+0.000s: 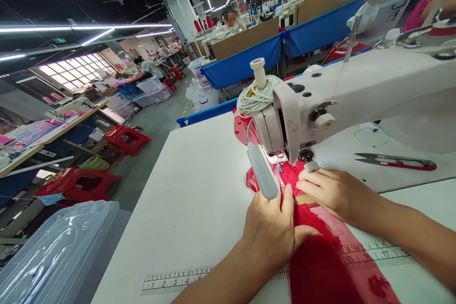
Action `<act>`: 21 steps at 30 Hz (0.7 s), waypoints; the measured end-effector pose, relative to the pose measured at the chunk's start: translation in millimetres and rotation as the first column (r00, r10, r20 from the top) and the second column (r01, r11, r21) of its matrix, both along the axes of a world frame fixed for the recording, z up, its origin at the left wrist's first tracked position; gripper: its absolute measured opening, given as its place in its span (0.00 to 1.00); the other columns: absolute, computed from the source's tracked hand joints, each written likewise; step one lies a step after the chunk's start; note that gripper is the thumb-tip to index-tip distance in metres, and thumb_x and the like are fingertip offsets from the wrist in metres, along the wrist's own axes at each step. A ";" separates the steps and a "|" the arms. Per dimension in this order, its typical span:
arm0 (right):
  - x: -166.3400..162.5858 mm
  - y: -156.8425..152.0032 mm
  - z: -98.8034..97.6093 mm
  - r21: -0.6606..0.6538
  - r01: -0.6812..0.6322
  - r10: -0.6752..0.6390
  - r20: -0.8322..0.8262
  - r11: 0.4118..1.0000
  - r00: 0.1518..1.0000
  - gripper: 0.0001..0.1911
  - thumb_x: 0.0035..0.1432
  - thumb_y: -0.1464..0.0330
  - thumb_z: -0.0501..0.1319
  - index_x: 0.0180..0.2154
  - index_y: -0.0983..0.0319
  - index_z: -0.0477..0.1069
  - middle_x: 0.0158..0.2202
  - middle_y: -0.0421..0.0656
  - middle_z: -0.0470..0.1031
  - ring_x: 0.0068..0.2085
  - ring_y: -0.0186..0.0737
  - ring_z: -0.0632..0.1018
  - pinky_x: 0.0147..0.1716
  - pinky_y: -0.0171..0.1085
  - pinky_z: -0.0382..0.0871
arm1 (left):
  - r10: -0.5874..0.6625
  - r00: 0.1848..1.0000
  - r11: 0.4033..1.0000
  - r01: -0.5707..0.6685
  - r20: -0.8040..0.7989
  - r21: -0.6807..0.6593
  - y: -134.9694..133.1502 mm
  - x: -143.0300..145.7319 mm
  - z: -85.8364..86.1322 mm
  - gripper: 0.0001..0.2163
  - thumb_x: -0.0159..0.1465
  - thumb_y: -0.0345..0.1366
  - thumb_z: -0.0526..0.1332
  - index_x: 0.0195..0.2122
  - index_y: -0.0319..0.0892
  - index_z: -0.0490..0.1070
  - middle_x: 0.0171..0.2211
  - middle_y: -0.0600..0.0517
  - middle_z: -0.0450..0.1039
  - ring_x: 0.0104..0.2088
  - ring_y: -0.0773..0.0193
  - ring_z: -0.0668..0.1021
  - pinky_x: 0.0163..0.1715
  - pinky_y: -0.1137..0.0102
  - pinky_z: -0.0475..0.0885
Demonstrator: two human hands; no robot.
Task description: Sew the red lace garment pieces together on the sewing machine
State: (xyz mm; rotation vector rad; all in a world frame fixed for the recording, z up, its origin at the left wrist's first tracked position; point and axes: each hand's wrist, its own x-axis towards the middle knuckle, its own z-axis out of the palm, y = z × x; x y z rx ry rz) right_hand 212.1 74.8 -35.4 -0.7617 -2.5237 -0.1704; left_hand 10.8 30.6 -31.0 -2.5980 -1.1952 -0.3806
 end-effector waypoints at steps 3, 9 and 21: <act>-0.3 1.3 -1.0 0.005 0.018 -0.018 -0.013 1.000 1.000 0.15 0.66 0.77 0.46 0.30 0.63 0.67 0.29 0.43 0.68 0.27 0.37 0.63 0.24 0.36 0.52 | -0.006 1.000 1.000 0.006 -0.015 0.001 0.7 0.5 1.9 0.36 0.66 0.59 0.43 0.52 0.27 0.69 0.45 0.32 0.74 0.40 0.48 0.77 0.35 0.58 0.75; 0.3 3.6 -4.6 -0.006 0.041 -0.042 -0.003 0.999 0.999 0.15 0.66 0.76 0.47 0.30 0.62 0.68 0.31 0.43 0.70 0.29 0.38 0.65 0.25 0.36 0.54 | 0.029 0.999 0.999 -0.028 -0.014 0.044 -1.1 2.8 3.4 0.37 0.67 0.60 0.40 0.52 0.28 0.69 0.44 0.35 0.75 0.39 0.49 0.78 0.30 0.62 0.74; 0.3 4.1 -6.0 0.052 0.096 -0.096 0.009 0.994 0.995 0.13 0.65 0.77 0.48 0.34 0.63 0.70 0.33 0.44 0.73 0.29 0.38 0.68 0.24 0.36 0.53 | 0.093 0.995 0.994 -0.091 -0.032 0.052 -5.4 5.6 8.3 0.35 0.64 0.62 0.45 0.52 0.34 0.71 0.46 0.36 0.75 0.43 0.46 0.77 0.43 0.52 0.70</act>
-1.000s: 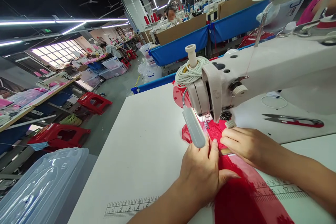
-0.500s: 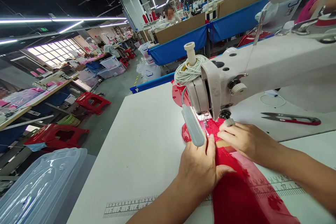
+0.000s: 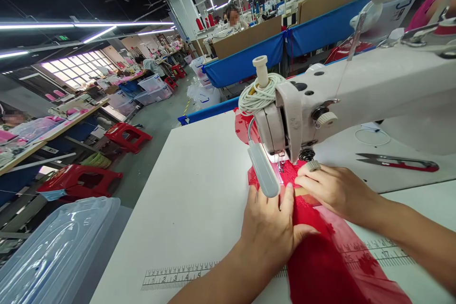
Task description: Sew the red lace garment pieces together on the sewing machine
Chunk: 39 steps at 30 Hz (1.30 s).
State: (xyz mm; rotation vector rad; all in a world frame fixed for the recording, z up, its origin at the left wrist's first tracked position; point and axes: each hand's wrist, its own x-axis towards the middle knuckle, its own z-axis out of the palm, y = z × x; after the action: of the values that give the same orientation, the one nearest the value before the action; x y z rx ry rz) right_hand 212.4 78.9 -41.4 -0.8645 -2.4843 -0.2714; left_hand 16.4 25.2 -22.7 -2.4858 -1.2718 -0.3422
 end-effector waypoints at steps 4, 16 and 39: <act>0.0 0.5 -0.5 0.006 0.004 -0.004 0.006 1.000 1.000 0.14 0.64 0.78 0.48 0.32 0.62 0.70 0.32 0.44 0.73 0.29 0.37 0.68 0.24 0.36 0.53 | -0.005 1.000 1.000 0.005 -0.021 0.025 -0.6 -0.7 -1.7 0.34 0.66 0.61 0.46 0.53 0.34 0.70 0.47 0.35 0.74 0.45 0.46 0.76 0.45 0.51 0.69; -1.5 5.3 1.5 -0.045 0.046 -0.047 0.000 0.998 0.999 0.13 0.62 0.77 0.49 0.27 0.61 0.64 0.30 0.41 0.70 0.27 0.36 0.67 0.24 0.36 0.52 | 0.025 0.999 0.998 -0.023 0.032 -0.051 5.4 -3.3 -6.9 0.33 0.66 0.59 0.46 0.57 0.36 0.68 0.56 0.37 0.68 0.54 0.40 0.71 0.52 0.44 0.66; -4.2 1.4 7.0 -0.124 -0.099 0.076 -0.177 0.987 0.981 0.19 0.63 0.77 0.45 0.37 0.63 0.75 0.28 0.45 0.75 0.35 0.43 0.74 0.36 0.41 0.65 | -0.049 0.992 0.996 0.057 0.114 -0.065 6.6 -1.0 -2.6 0.37 0.65 0.62 0.39 0.51 0.32 0.70 0.44 0.36 0.73 0.42 0.48 0.76 0.35 0.59 0.75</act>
State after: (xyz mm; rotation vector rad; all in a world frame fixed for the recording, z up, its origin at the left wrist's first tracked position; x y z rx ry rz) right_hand 208.2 80.3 -34.4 -0.7925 -2.3909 -0.0012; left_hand 15.4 31.8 -25.3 -2.5940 -1.2820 -0.4653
